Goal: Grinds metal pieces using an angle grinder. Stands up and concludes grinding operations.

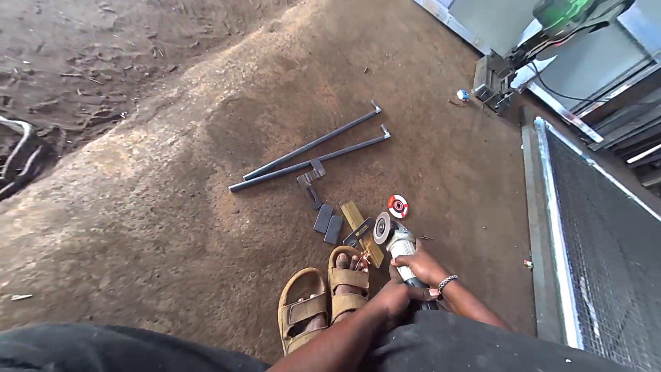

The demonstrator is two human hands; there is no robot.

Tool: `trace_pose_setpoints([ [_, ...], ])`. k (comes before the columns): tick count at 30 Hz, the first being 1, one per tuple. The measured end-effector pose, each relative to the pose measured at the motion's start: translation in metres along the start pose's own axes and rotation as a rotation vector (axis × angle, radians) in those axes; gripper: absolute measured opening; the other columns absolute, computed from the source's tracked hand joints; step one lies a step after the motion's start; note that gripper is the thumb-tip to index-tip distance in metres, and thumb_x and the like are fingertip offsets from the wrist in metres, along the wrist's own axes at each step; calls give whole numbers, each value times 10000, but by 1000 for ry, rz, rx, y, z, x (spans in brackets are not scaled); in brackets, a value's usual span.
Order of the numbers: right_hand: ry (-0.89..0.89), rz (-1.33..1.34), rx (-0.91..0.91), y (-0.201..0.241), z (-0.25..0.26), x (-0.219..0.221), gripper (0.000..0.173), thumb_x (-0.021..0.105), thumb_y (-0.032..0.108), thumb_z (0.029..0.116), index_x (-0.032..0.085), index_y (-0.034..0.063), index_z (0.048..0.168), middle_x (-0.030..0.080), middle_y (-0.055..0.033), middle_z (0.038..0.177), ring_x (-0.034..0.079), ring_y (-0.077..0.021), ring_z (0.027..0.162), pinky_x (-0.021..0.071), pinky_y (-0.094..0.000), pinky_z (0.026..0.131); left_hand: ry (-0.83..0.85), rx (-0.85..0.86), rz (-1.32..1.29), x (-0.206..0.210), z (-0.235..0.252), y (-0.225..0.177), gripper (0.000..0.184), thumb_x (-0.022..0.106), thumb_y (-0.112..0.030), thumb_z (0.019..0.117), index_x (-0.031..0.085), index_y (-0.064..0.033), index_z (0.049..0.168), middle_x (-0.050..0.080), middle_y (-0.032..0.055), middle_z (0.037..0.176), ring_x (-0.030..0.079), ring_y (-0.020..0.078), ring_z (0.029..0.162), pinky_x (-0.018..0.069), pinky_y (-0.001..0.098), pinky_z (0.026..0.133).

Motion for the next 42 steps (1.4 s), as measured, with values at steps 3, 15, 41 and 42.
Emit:
trace_pose_setpoints([
  [3, 12, 7, -7, -2, 5, 3, 1135, 860, 283, 770, 146, 53, 1623, 600, -229, 1349, 625, -340, 1206, 519, -538, 1007, -4, -12, -3, -1, -1, 0, 964, 817, -111, 836, 153, -66, 1533, 684, 159, 1124, 734, 219, 957, 624, 383, 853],
  [15, -18, -239, -8, 18, -5, -1, 1161, 830, 324, 824, 61, 14, 1637, 601, -266, 1346, 631, -384, 1201, 509, -570, 1012, 63, 88, -54, 3, -4, -6, 885, 782, -103, 865, 192, -39, 1522, 660, 154, 1199, 711, 209, 1035, 605, 386, 911],
  [41, -15, -757, -127, 64, 21, -36, 1136, 822, 378, 811, 117, 113, 1661, 683, -236, 1201, 671, -399, 1123, 524, -602, 959, -370, -321, 1485, -144, -177, -63, 668, 632, -548, 969, 545, -77, 1435, 632, 191, 1354, 631, 399, 1220, 493, 636, 1022],
  [42, -19, -800, -141, 70, 23, -37, 1139, 819, 370, 816, 100, 126, 1666, 687, -240, 1179, 677, -404, 1105, 531, -601, 943, -381, -378, 1566, -152, -175, -65, 679, 639, -543, 958, 534, -67, 1430, 604, 217, 1378, 620, 432, 1223, 499, 661, 996],
])
Point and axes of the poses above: each hand's wrist, its own z-axis towards the middle knuckle, its own x-axis out of the palm, y = z × x, the point moved 8 cm from there along z, towards the middle knuckle
